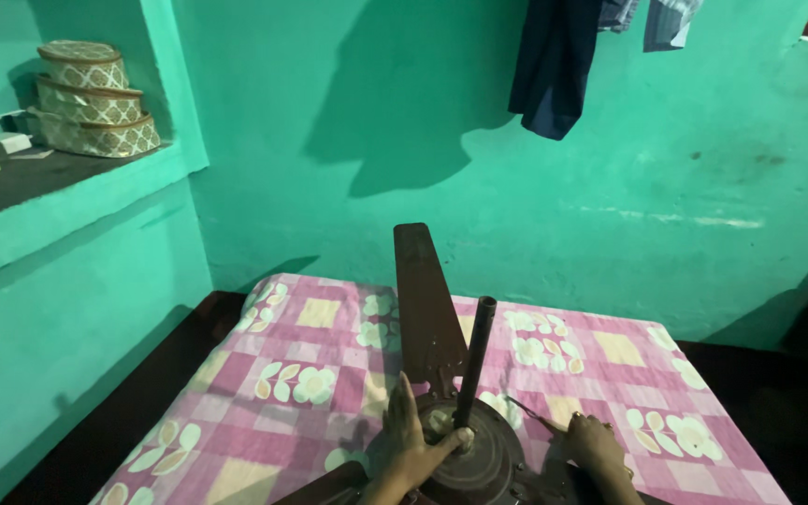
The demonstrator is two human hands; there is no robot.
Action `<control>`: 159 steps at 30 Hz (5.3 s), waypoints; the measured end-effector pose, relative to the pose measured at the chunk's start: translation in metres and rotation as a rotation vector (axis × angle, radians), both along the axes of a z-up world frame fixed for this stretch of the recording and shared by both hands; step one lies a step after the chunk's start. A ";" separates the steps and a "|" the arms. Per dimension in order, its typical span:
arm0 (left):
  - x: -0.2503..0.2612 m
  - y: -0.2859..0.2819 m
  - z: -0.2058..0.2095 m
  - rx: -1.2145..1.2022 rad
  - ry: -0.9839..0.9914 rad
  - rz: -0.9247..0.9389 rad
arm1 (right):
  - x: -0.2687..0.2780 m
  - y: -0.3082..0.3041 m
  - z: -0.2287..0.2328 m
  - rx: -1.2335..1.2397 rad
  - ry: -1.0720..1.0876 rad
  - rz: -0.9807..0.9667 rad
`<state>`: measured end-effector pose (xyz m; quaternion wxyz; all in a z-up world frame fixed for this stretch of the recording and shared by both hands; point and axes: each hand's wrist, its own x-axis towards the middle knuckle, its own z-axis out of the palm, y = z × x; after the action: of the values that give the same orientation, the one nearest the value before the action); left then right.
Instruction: The person uses a yellow-handled screwdriver to loosen and remove screws from the blade brackets of a ceiling fan. They detach one fan blade and set it aside, then continue to loosen screws on the remaining blades.
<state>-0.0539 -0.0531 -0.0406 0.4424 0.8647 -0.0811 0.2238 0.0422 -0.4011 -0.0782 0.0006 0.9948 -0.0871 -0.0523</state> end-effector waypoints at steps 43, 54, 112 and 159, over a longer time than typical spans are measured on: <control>-0.001 -0.048 0.050 -0.270 -0.164 0.009 | -0.126 0.058 0.179 0.928 -0.586 0.385; 0.005 -0.050 0.025 0.004 -0.299 0.118 | -0.111 0.050 0.167 1.109 -0.532 0.479; 0.000 -0.046 0.030 -0.160 -0.092 -0.034 | -0.115 0.104 0.187 0.800 -0.995 0.396; 0.009 -0.052 0.033 -0.188 -0.167 0.010 | -0.060 0.087 0.169 1.981 -0.532 0.483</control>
<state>-0.0448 -0.1047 -0.0076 0.5121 0.7981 -0.0921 0.3039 -0.0174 -0.3138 0.0909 -0.8213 0.5211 0.1978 0.1215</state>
